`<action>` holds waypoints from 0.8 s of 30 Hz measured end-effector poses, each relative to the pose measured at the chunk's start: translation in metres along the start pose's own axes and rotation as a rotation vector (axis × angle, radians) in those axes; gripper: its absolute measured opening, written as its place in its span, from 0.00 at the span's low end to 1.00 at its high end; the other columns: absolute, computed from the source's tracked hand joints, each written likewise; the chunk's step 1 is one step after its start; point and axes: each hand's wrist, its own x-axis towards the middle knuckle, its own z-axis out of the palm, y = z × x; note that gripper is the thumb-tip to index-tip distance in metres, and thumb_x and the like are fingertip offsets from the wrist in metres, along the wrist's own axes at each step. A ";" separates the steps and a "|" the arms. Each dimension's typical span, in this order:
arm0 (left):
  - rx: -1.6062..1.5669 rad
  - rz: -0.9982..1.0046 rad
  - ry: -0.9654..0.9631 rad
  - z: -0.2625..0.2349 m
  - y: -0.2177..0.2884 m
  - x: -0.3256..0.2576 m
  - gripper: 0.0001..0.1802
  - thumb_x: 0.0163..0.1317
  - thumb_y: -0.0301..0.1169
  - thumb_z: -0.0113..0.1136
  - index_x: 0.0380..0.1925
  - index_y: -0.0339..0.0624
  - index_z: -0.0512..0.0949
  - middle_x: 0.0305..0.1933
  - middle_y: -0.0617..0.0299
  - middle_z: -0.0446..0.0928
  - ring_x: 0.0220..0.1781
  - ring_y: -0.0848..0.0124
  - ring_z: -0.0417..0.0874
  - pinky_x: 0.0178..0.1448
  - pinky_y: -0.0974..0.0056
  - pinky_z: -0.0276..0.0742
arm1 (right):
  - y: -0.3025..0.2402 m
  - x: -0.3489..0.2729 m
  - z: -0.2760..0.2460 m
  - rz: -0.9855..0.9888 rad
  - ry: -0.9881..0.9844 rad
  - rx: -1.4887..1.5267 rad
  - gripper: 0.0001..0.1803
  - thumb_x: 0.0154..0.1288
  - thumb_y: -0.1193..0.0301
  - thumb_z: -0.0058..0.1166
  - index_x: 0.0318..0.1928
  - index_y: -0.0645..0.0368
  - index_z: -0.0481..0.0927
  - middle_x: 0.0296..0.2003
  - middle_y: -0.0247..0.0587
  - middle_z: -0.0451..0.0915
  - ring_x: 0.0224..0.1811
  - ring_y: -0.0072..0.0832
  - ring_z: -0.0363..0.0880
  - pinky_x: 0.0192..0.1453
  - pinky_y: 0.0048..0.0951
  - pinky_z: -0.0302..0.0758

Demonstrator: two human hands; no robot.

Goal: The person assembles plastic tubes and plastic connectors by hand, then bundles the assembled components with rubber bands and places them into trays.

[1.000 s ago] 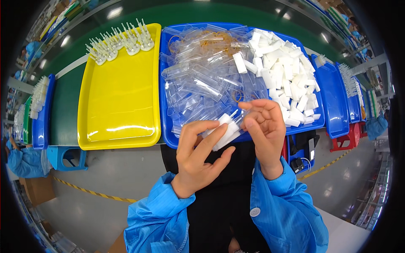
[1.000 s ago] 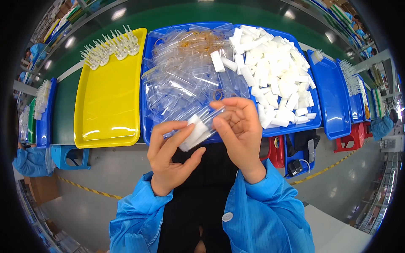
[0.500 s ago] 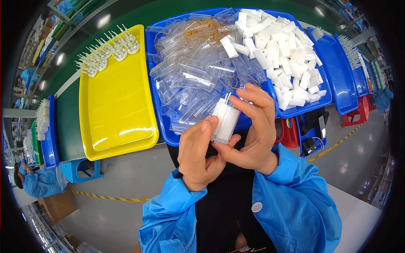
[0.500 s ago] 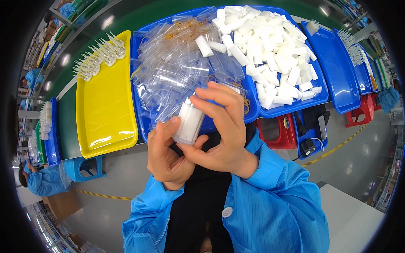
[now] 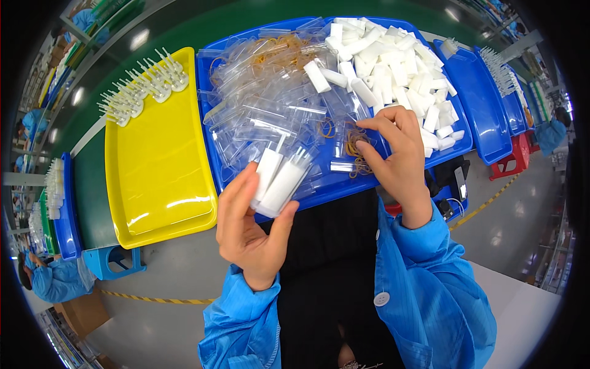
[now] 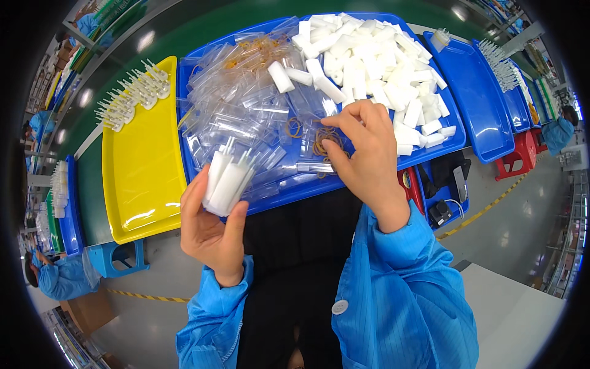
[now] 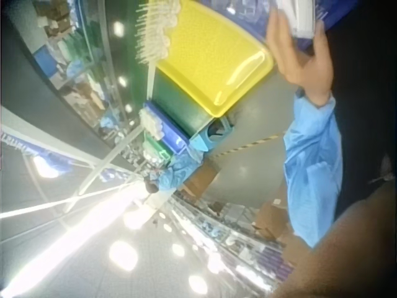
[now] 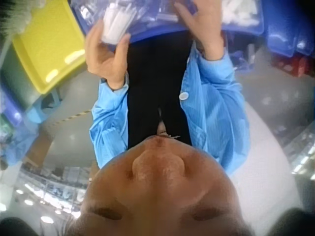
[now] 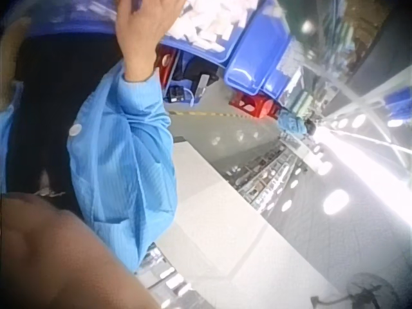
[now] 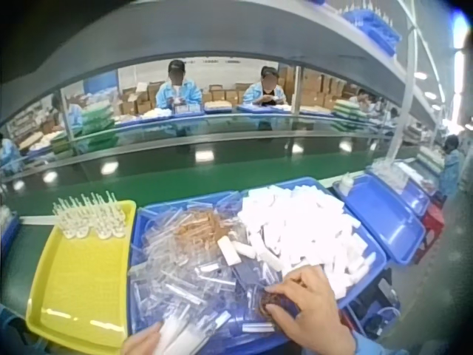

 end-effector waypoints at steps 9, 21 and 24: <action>-0.357 -0.183 -0.003 0.001 0.009 -0.001 0.24 0.55 0.19 0.68 0.53 0.30 0.74 0.61 0.42 0.69 0.62 0.55 0.74 0.63 0.57 0.76 | -0.004 -0.001 0.002 -0.048 0.053 -0.085 0.13 0.42 0.76 0.69 0.31 0.56 0.79 0.36 0.37 0.76 0.41 0.37 0.72 0.44 0.37 0.65; -0.123 -0.084 0.015 0.000 0.013 -0.009 0.16 0.49 0.18 0.70 0.40 0.33 0.80 0.50 0.46 0.77 0.53 0.56 0.79 0.57 0.58 0.76 | -0.017 -0.013 0.005 0.020 0.017 1.191 0.15 0.62 0.83 0.53 0.49 0.65 0.71 0.48 0.52 0.76 0.53 0.35 0.76 0.61 0.39 0.70; -0.162 -0.076 0.008 0.008 0.011 -0.008 0.18 0.46 0.17 0.72 0.39 0.34 0.80 0.50 0.47 0.77 0.52 0.56 0.80 0.56 0.58 0.76 | -0.037 -0.013 -0.001 0.115 -0.189 1.202 0.14 0.63 0.82 0.51 0.50 0.66 0.71 0.47 0.52 0.76 0.51 0.35 0.76 0.60 0.36 0.70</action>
